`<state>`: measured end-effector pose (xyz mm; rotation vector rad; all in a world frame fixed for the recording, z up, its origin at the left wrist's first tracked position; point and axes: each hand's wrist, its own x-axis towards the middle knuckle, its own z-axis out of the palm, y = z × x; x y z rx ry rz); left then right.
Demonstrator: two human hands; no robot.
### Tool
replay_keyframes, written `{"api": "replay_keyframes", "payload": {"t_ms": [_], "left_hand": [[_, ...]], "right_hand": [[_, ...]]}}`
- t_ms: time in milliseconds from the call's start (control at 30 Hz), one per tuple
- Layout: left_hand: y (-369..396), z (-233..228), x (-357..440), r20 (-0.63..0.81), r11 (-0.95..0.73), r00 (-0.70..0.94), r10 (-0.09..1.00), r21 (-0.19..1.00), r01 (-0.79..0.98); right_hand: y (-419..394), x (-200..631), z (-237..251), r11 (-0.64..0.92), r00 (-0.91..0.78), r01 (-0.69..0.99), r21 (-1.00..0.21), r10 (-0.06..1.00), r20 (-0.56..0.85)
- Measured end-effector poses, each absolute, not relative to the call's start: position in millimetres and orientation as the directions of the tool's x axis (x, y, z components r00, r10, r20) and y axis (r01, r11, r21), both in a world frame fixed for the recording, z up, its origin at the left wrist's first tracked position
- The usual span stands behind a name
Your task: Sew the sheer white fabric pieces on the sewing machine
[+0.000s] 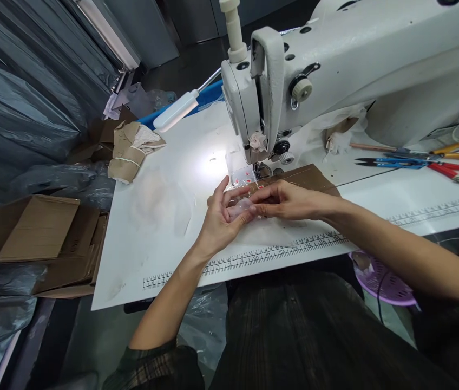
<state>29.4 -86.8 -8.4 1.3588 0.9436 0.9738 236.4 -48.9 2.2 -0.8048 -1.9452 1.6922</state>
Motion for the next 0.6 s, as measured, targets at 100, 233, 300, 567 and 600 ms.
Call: {"api": "replay_keyframes", "payload": {"t_ms": [100, 233, 300, 567, 600], "left_hand": [[-86.5, -8.3, 25.7, 0.024, -0.030, 0.366, 0.930, 1.000, 0.009], [-85.8, -2.9, 20.4, 0.005, -0.042, 0.400, 0.916, 0.996, 0.082], [-85.1, -0.1, 19.2, 0.007, -0.059, 0.407, 0.914, 0.992, 0.116], [-83.4, 12.4, 10.3, 0.011, -0.165, 0.524, 0.852, 0.954, 0.249], [-83.9, 15.2, 8.1, 0.008, -0.182, 0.557, 0.830, 0.949, 0.258]], "right_hand": [[-47.7, 233.7, 4.0, -0.081, -0.707, 0.110, -0.991, 0.694, -0.135], [-47.6, 237.6, 3.1, -0.370, -0.693, -0.021, -0.929, 0.675, -0.253], [-50.0, 236.2, 1.5, -0.469, -0.709, -0.140, -0.872, 0.662, -0.242], [-61.8, 224.9, 0.2, -0.529, -0.756, -0.327, -0.784, 0.643, -0.119], [-61.7, 225.9, 2.9, -0.509, -0.799, -0.219, -0.833, 0.583, -0.147]]}}
